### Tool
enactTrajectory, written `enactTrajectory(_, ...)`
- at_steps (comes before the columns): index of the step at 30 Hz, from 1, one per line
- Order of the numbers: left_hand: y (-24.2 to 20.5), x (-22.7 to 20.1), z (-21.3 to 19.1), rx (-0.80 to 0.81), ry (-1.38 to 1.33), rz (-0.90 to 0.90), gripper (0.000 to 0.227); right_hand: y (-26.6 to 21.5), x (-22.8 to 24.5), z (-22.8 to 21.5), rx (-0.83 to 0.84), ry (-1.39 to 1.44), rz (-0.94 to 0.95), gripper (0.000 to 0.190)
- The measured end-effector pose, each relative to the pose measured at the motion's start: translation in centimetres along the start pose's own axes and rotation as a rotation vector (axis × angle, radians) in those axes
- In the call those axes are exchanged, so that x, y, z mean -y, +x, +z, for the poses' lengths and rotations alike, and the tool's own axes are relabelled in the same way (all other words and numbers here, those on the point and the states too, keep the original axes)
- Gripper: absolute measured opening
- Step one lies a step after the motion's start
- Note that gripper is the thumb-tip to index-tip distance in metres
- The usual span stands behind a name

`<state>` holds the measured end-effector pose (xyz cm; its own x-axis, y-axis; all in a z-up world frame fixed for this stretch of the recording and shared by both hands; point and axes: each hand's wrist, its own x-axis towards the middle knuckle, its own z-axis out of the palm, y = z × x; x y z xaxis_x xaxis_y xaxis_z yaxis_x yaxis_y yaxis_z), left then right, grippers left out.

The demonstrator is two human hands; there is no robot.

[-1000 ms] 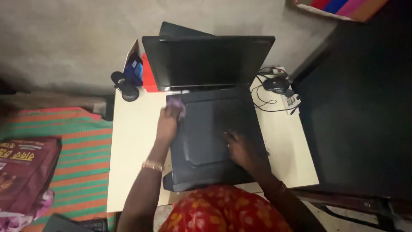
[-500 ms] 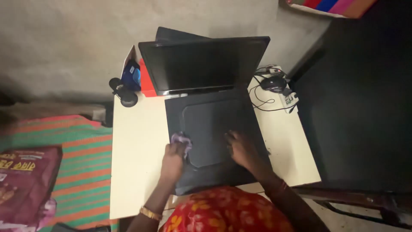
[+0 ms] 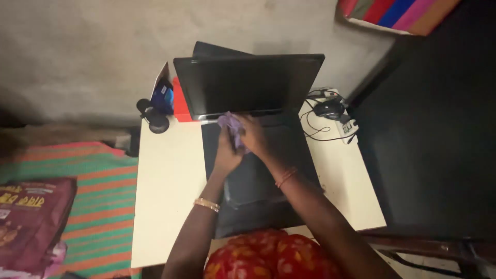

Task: Cleaning the exterior of a desktop computer case with a purple cloth.

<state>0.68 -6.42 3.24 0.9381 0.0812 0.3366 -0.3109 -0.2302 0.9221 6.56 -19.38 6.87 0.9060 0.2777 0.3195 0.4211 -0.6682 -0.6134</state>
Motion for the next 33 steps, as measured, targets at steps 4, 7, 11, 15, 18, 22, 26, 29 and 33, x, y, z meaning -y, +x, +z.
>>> enactTrajectory(4,0.1,-0.7,-1.1,-0.053,0.449,0.099,0.081,1.5,-3.1,2.5,-0.059,-0.097,-0.35,0.055)
enactTrajectory(7,0.6,1.6,-0.1,0.015,0.656,-0.027,0.074,1.9,-4.6,2.2,0.083,-0.163,-0.573,0.042)
enactTrajectory(11,0.4,1.6,-0.1,0.129,0.796,0.031,0.073,1.7,-8.7,-3.4,0.11,-0.239,-0.475,0.038)
enactTrajectory(15,0.5,1.8,0.0,0.24,1.047,0.063,0.058,0.7,-9.8,-9.7,0.099,0.0,-0.073,0.032)
enactTrajectory(18,0.7,3.1,0.7,0.258,1.055,0.094,0.056,0.3,-8.9,-8.5,-0.012,-0.26,-0.361,0.03)
enactTrajectory(22,1.6,1.3,-0.3,0.303,1.038,0.034,0.057,0.9,-3.7,-6.5,0.018,-0.268,-0.539,0.032)
enactTrajectory(26,1.2,2.3,0.3,0.354,1.048,0.01,0.056,-0.7,-6.8,-8.7,-0.07,-0.353,-0.402,0.03)
enactTrajectory(29,1.3,1.5,0.1,0.317,1.024,-0.001,0.057,-1.8,-11.9,-11.0,-0.093,-0.231,-0.458,0.032)
enactTrajectory(33,0.8,1.0,0.1,0.379,1.103,-0.071,0.056,-2.5,-11.4,-14.4,0.362,-0.803,0.169,0.025)
